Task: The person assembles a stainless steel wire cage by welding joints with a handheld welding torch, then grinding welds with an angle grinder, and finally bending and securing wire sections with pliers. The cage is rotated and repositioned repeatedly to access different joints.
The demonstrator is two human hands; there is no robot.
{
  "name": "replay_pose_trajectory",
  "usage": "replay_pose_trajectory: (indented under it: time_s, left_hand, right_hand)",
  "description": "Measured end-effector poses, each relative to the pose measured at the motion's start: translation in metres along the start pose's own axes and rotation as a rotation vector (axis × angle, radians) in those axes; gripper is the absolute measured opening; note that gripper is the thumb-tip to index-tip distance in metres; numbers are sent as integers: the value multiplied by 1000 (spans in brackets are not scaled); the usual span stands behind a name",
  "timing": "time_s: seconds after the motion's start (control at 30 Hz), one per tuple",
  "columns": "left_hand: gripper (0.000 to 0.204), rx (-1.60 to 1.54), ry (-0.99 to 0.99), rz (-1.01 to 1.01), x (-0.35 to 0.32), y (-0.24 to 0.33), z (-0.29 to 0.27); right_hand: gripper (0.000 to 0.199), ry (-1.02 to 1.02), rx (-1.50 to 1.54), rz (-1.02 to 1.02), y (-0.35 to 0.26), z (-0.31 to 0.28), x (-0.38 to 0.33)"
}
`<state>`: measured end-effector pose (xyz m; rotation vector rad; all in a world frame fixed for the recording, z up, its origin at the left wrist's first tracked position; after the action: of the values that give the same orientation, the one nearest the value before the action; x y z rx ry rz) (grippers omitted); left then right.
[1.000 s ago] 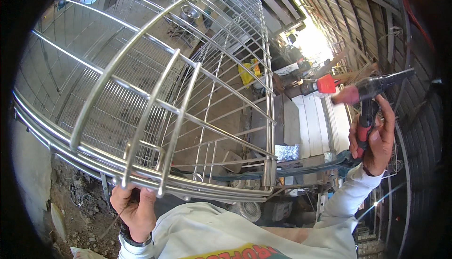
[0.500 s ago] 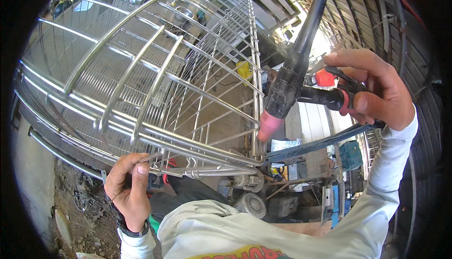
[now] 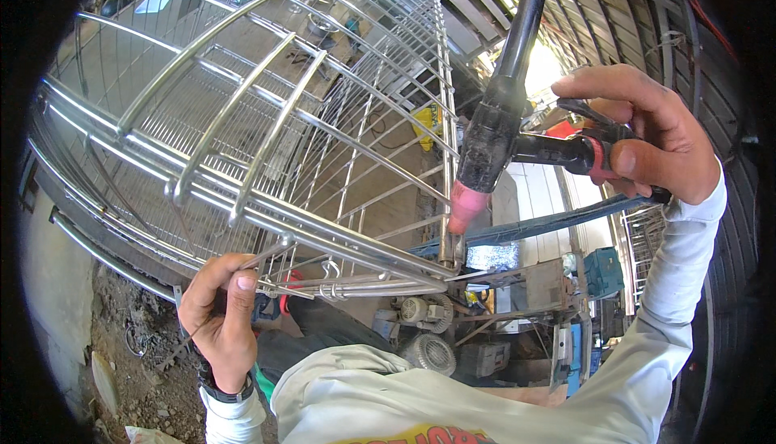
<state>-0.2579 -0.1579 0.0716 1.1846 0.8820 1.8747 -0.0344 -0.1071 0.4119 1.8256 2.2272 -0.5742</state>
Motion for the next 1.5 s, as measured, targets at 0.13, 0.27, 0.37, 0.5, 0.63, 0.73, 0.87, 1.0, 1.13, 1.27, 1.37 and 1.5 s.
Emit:
replay_pose_trajectory:
  time_s: [0.13, 0.27, 0.37, 0.5, 0.63, 0.73, 0.87, 1.0, 1.13, 1.27, 1.37, 1.5]
  left_hand:
    - [12, 28, 6, 24, 2, 1, -10]
    - [13, -69, -53, -23, -5, -9, -2]
    - [13, 17, 2, 9, -1, -5, -13]
    - [14, -13, -8, -15, 0, -6, -18]
    - [12, 12, -19, -13, 2, -3, -22]
    - [12, -81, -61, -121, -3, -13, -19]
    - [12, 23, -46, -47, 6, -6, -24]
    - [12, 1, -58, -77, 5, -13, -27]
    - [12, 5, -80, -74, 6, -13, -27]
    - [11, 3, -64, -70, 6, -11, -22]
    - [11, 9, -62, -80, 5, -11, -19]
    - [10, 16, -76, -79, 7, -11, -20]
  right_hand:
    - [60, -21, 21, 59, -8, 1, 9]
    - [60, 55, -45, -112, 14, -4, -14]
    - [63, 45, 119, -79, 7, 5, 8]
    - [75, 102, 178, 76, -7, 12, 1]
    - [81, 112, 188, 153, -6, 7, 4]
    - [80, 122, 181, 252, -8, 7, -12]
    - [76, 67, 182, 159, 1, 5, 3]
    - [70, 10, 71, 12, -10, 9, 6]
    - [66, -27, 43, 78, -10, 7, 4]
    - [65, -5, 34, 76, -6, 4, 4]
    - [65, -8, -2, 51, -3, 2, 4]
    - [65, 2, 42, 27, -6, 4, 6]
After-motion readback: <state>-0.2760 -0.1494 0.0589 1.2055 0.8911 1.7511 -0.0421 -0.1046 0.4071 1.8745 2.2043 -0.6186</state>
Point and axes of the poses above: each hand's wrist, its own x-axis towards the middle knuckle, its own z-axis out of the palm, y = z × x, the point moved 6 cm from there along x, towards the middle knuckle, and after that the axes turned 11 degrees about z, right-handed, at the moved point
